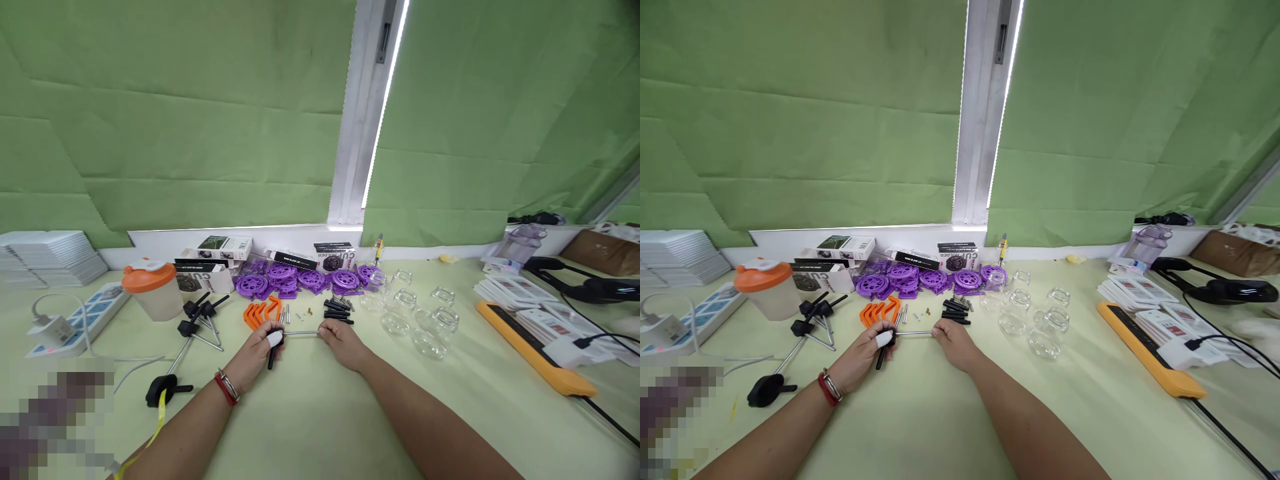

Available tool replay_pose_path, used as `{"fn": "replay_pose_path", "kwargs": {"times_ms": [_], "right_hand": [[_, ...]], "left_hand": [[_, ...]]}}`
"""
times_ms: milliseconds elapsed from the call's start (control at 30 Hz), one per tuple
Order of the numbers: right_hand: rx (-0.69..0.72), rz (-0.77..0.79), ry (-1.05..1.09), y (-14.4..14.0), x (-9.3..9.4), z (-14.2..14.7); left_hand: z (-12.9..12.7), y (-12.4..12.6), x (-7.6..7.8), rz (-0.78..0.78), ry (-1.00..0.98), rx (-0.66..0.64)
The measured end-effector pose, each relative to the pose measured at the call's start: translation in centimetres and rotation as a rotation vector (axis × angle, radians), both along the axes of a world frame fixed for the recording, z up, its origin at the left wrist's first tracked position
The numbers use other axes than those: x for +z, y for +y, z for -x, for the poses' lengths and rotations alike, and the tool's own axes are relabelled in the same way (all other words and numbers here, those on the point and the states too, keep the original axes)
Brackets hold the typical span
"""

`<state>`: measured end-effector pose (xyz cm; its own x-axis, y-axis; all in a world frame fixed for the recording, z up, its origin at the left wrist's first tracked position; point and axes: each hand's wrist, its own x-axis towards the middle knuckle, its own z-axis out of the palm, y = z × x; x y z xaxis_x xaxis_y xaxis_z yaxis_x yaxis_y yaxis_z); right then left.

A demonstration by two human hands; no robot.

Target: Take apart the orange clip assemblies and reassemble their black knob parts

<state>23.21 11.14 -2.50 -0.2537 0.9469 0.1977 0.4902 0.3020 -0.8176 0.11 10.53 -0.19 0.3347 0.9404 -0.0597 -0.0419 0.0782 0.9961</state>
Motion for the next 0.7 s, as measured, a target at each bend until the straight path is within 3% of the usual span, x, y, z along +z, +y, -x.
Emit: {"fn": "replay_pose_path", "kwargs": {"times_ms": [700], "right_hand": [[0.055, -0.025, -0.034, 0.31, -0.28, -0.03]], "left_hand": [[-0.19, -0.21, 0.41, -0.009, 0.027, -0.007]]}}
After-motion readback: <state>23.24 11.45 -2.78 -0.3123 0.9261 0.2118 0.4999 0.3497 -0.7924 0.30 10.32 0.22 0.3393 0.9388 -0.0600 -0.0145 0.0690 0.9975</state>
